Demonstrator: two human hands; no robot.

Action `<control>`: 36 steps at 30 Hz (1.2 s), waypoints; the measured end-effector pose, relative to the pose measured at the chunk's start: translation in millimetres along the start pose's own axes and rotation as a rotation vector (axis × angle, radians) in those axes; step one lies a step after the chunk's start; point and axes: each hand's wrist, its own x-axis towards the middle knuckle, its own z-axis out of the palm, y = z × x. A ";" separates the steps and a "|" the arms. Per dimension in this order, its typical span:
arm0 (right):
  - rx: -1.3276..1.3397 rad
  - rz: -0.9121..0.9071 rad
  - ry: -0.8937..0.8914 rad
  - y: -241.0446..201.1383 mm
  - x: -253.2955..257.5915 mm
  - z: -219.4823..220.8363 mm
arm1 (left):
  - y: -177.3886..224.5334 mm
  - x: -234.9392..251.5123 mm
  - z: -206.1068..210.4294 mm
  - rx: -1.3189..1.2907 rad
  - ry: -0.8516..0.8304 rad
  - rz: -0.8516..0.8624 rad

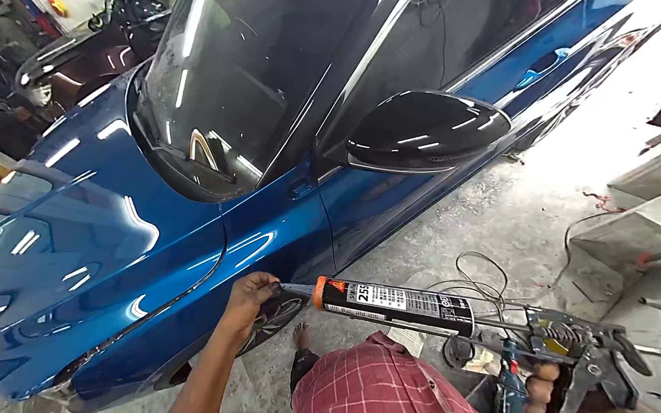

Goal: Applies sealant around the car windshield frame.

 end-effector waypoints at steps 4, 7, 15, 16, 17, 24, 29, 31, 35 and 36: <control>-0.052 0.078 -0.038 -13.3 1.2 -1.8 | -4.4 -18.6 -3.4 0.164 0.024 -0.047; -0.075 0.132 -0.036 -19.6 -1.0 -1.4 | -7.7 -30.8 -6.3 0.387 0.025 -0.045; -0.061 0.125 0.048 -39.5 -14.4 -12.3 | -11.3 -41.1 -19.8 0.294 -0.006 -0.069; -0.049 0.118 0.044 -38.7 -12.1 -12.8 | -15.1 -37.6 -10.7 0.252 -0.020 -0.077; -0.038 0.112 0.037 -36.8 -11.1 -13.3 | -17.0 -35.0 -1.5 0.207 -0.023 -0.094; 0.023 0.124 0.036 -19.7 -14.3 -17.9 | -28.1 -14.1 17.8 0.126 -0.093 -0.072; 0.054 0.127 0.023 -11.0 -17.2 -19.4 | -16.6 -17.8 20.4 0.223 -0.117 -0.078; 0.072 0.124 0.026 -7.0 -18.5 -19.8 | -15.7 -17.8 18.8 0.211 -0.106 -0.111; 0.091 0.136 0.033 -0.5 -19.4 -15.5 | -27.6 -16.7 5.0 0.262 -0.129 -0.120; 0.091 0.144 0.031 1.6 -19.5 -14.2 | -31.2 -18.6 0.4 0.313 -0.137 -0.117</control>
